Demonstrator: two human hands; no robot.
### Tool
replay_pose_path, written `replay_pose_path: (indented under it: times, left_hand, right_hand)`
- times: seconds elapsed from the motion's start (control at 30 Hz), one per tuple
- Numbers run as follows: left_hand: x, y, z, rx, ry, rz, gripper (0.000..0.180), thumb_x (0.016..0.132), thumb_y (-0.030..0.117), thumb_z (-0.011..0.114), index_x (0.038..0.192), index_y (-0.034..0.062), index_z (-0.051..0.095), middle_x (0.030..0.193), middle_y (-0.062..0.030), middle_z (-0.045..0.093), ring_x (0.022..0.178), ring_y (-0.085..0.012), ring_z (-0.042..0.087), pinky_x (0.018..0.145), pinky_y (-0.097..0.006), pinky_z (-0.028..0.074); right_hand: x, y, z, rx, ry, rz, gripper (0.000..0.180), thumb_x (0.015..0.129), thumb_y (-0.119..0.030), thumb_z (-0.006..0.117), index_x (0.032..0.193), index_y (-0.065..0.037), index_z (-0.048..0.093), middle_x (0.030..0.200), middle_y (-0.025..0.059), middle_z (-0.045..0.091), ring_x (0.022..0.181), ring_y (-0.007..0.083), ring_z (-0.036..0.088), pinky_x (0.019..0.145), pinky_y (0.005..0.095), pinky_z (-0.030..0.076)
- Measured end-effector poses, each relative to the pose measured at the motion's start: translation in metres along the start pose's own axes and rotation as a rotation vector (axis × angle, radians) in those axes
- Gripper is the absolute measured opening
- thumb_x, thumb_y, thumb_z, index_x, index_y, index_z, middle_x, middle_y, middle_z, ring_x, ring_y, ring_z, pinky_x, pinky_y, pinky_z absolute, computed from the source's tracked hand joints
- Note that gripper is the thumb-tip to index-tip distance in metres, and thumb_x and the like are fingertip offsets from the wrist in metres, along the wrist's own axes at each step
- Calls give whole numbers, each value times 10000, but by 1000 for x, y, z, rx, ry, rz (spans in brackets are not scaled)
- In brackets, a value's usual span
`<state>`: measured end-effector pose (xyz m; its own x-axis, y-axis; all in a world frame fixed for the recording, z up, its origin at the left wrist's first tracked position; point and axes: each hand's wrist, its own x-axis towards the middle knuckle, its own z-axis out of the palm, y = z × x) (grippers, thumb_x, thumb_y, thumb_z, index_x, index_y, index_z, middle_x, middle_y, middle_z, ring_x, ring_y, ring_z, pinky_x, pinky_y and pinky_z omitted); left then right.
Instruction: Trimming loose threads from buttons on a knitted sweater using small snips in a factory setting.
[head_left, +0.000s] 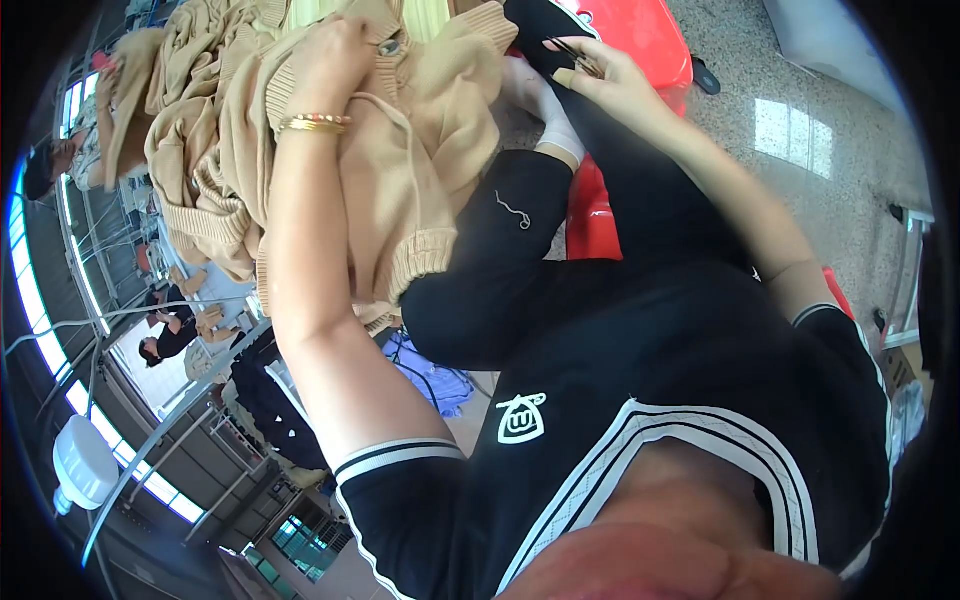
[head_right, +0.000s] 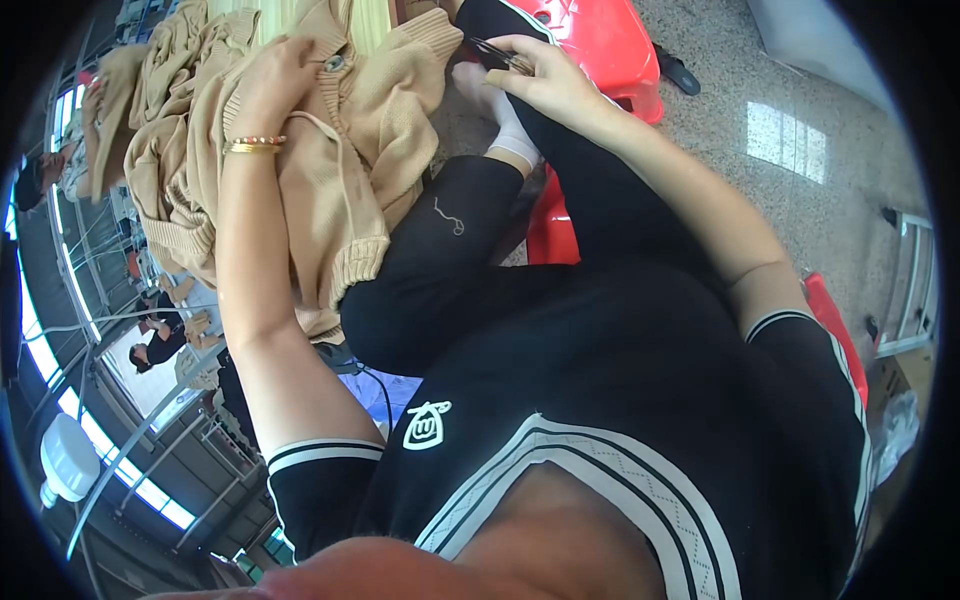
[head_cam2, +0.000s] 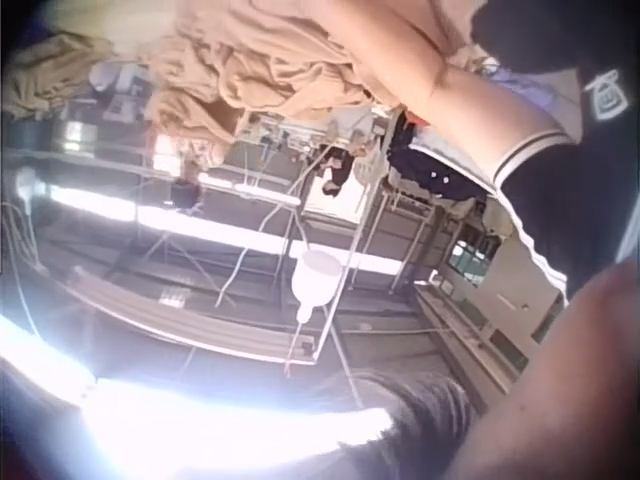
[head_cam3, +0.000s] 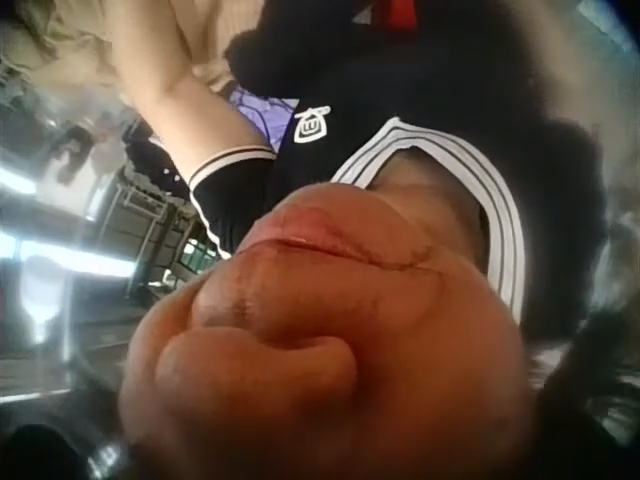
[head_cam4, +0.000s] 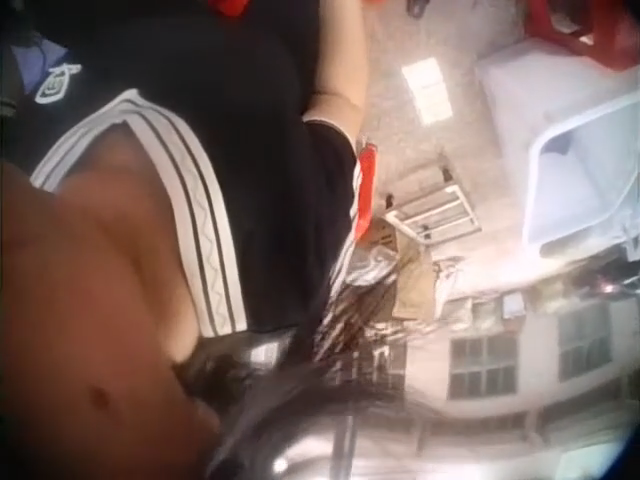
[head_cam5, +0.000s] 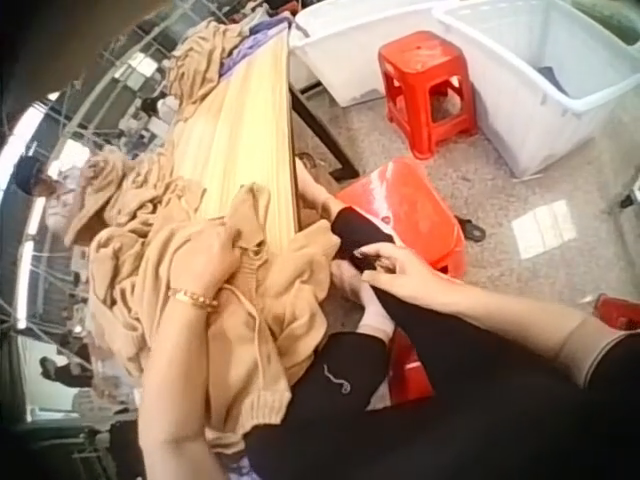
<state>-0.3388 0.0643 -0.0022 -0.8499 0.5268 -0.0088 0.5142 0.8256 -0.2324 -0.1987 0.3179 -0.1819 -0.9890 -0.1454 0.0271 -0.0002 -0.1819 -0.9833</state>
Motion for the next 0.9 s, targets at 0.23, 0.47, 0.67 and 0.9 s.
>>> replay_pose_path:
  times: [0.23,0.47,0.67,0.9]
  left_hand:
    - [-14,-68,-61,-1249,354,-706,204,895,101,562,1062,4,625,989,-84,646,853,-173,617,731,-283,507]
    - [-164,-59,-183,-1381,999,-992,441,955,243,516,1310,-17,477,1313,-182,532,1221,-346,501,1033,-541,396]
    - [-332,-72,-133,-1517,1242,-1119,463,948,322,557,1274,-4,512,1297,-162,554,1200,-330,521,1014,-538,417]
    - [-411,-39,-28,-1787,1360,-1154,449,968,368,502,1217,-3,539,1255,-166,575,1181,-326,536,1010,-521,421]
  right_hand:
    - [13,-26,29,118,-133,32,426,856,-220,689,1202,13,602,959,47,666,876,67,582,799,229,469]
    - [48,-54,77,287,-213,-110,592,845,-53,629,1387,19,402,1030,20,558,870,59,507,746,207,422]
    - [83,-52,107,206,-135,-78,587,854,-144,681,1344,59,431,1219,111,587,1101,148,550,924,272,447]
    - [120,-35,103,-45,-248,155,353,913,-223,592,1231,-71,568,637,-112,410,495,-17,308,429,165,210]
